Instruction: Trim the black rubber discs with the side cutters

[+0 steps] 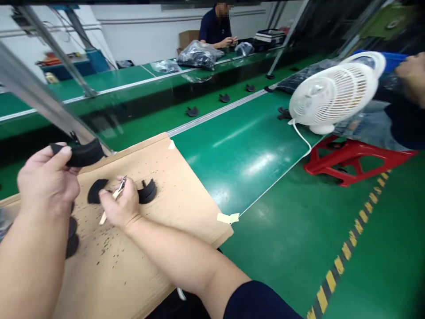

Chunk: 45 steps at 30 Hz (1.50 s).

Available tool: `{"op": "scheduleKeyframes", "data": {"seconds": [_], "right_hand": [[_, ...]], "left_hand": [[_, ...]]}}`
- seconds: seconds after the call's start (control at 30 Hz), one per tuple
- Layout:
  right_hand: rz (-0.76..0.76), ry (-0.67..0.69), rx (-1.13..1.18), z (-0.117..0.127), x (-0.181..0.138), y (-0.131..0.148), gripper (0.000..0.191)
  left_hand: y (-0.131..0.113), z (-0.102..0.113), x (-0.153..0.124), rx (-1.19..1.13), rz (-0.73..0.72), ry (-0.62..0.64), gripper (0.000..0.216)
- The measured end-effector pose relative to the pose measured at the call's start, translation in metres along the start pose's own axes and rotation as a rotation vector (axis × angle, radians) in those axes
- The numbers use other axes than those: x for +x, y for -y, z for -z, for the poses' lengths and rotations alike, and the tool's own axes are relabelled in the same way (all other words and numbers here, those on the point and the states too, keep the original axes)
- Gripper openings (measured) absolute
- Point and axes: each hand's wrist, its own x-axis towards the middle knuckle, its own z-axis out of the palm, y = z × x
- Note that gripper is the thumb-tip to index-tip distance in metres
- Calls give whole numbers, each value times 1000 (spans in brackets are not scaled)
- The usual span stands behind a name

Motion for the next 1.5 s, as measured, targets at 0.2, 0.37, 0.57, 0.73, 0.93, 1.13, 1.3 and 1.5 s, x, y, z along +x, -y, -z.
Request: {"op": "scheduleKeyframes", "data": {"seconds": [0.2,0.37,0.57,0.73,0.93,1.13,1.3,1.5], "right_hand": [[237,291,-111,6,0,-1,43],[392,511,-89,11,6,-7,46],[788,646,-510,21,3,-3,41],[909,633,-572,21,-1,-1,38],[925,662,-568,21,0,-1,37],[957,640,-589,21,0,-1,37],[979,651,-661,22,2,0,40],[959,649,-743,22,4,2,43]], "left_hand": [[25,80,-73,-278,215,-128,29],[58,99,-81,-555,542,-166,22],[59,105,-79,-722,586,-60,47],[58,107,-80,-776,594,-45,46],[57,107,-80,-763,597,-51,44],[56,107,-80,-754,596,-47,44],[57,107,-81,-752,589,-40,45],[61,108,-82,-755,618,2,47]]}}
